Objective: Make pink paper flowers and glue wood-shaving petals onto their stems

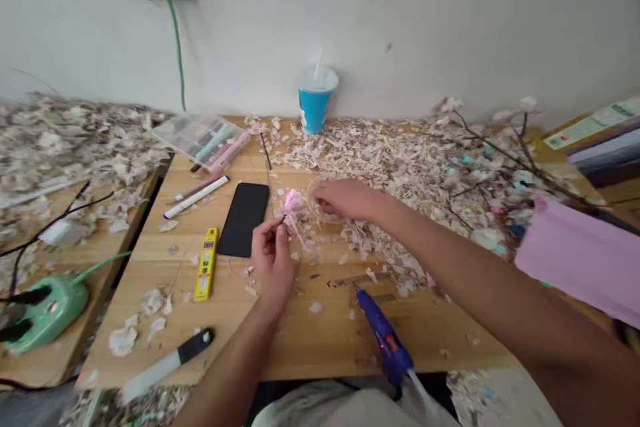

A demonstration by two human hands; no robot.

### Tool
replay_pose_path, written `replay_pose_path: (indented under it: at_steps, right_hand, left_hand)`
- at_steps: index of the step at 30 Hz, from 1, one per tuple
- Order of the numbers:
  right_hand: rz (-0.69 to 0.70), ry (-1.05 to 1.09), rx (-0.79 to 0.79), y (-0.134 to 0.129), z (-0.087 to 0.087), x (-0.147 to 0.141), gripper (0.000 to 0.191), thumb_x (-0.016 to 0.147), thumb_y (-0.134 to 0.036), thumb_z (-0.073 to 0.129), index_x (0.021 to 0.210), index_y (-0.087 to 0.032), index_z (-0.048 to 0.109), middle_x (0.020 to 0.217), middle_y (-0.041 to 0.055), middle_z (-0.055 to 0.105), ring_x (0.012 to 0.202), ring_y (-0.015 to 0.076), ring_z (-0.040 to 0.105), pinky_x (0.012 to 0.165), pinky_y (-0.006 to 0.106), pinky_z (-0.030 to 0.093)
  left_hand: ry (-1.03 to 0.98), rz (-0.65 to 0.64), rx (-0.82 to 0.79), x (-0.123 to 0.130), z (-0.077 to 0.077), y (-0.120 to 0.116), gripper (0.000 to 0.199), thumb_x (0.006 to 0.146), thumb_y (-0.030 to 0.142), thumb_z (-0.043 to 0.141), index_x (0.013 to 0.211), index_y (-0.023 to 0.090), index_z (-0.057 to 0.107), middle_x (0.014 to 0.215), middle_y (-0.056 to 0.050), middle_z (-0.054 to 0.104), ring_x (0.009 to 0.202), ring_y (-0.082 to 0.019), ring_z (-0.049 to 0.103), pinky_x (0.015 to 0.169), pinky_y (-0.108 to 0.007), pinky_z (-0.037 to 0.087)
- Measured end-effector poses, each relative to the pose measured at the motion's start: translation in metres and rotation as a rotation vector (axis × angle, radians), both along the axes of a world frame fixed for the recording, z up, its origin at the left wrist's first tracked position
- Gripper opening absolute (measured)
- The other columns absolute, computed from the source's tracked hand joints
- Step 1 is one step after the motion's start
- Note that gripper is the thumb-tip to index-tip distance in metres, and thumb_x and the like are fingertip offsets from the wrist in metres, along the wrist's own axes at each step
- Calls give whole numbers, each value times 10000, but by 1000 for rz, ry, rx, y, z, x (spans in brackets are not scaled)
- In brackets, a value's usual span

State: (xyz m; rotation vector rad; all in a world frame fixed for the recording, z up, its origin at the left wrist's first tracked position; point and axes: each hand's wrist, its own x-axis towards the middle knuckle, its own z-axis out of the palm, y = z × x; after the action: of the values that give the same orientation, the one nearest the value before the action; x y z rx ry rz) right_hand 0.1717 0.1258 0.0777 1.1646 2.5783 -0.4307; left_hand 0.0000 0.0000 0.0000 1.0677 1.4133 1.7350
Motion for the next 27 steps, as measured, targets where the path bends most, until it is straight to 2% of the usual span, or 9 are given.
replay_pose_path:
  at_steps: [8,14,20,27]
  right_hand:
    - [-34,-14,-5,-3,2,1,145,907,-209,523,930,-177,663,982,96,706,829,190,586,616,296,269]
    - [-41,-15,-10,-3,3,1,167,905,-212,536,1020,-183,653,1061,98,703,864,193,594,616,296,274]
    - [-42,-55,-32,-2,0,-1,179,920,-231,515,961,-167,678,1039,105,704,819,180,587,620,286,308]
    - [-57,-77,-44,-5,15,-1,192,881,-184,530,986,-147,686,1028,133,703,781,194,589,618,299,335]
  left_hand:
    - [-5,-23,20,1,0,0,181,952,343,628,1080,217,646,928,-33,665,795,-130,639,732,-249,506]
    - [6,-34,30,0,2,0,167,954,323,628,1086,223,651,919,-29,671,806,-129,644,740,-242,509]
    - [7,-34,28,0,1,1,171,951,330,631,1076,216,652,935,-38,669,820,-132,645,758,-251,516]
    - [1,-26,14,0,0,1,179,948,339,634,1083,223,653,935,-36,675,824,-134,649,768,-256,518]
